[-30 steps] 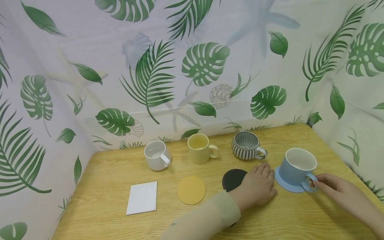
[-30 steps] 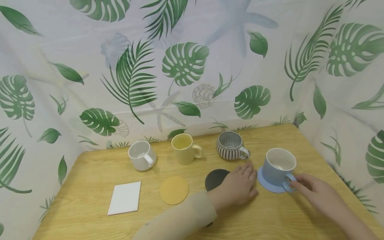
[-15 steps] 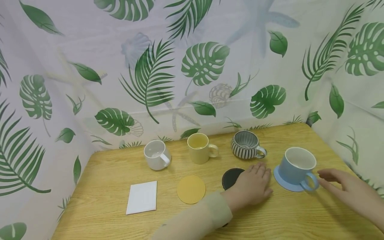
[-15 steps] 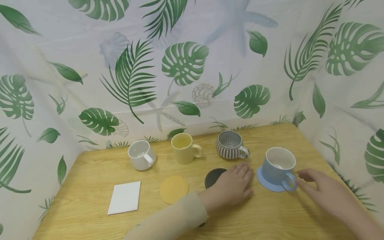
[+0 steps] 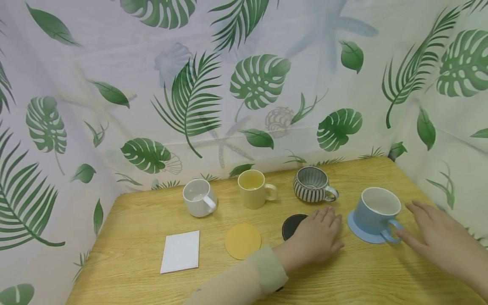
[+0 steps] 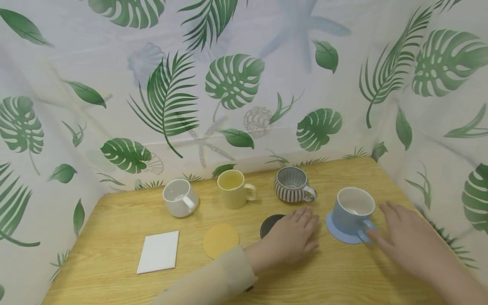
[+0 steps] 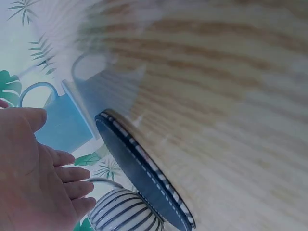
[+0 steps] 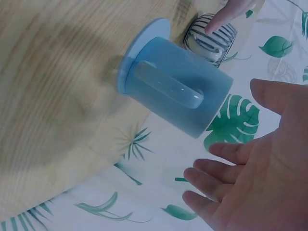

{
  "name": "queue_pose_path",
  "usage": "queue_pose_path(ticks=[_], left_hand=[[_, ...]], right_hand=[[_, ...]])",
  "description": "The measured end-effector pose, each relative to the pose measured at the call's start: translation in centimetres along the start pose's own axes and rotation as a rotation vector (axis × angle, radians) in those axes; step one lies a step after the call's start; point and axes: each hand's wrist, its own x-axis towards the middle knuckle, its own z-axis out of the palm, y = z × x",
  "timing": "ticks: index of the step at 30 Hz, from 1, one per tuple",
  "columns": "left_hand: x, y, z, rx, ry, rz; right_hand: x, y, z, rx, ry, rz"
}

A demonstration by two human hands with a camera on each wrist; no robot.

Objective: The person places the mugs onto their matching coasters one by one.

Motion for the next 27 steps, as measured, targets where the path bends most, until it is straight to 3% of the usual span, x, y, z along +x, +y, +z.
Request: queue_pose_path(ticks=[6, 27], left_hand=[[-0.9, -0.5, -0.3, 0.017, 0.012, -0.002], [-2.6, -2.4, -1.2, 0.014, 0.003, -0.021]], right_hand=[[0.0, -0.9, 0.2, -0.04, 0.071, -0.049], [2.6, -1.7, -0.1, -0.166, 0.068, -0.167]])
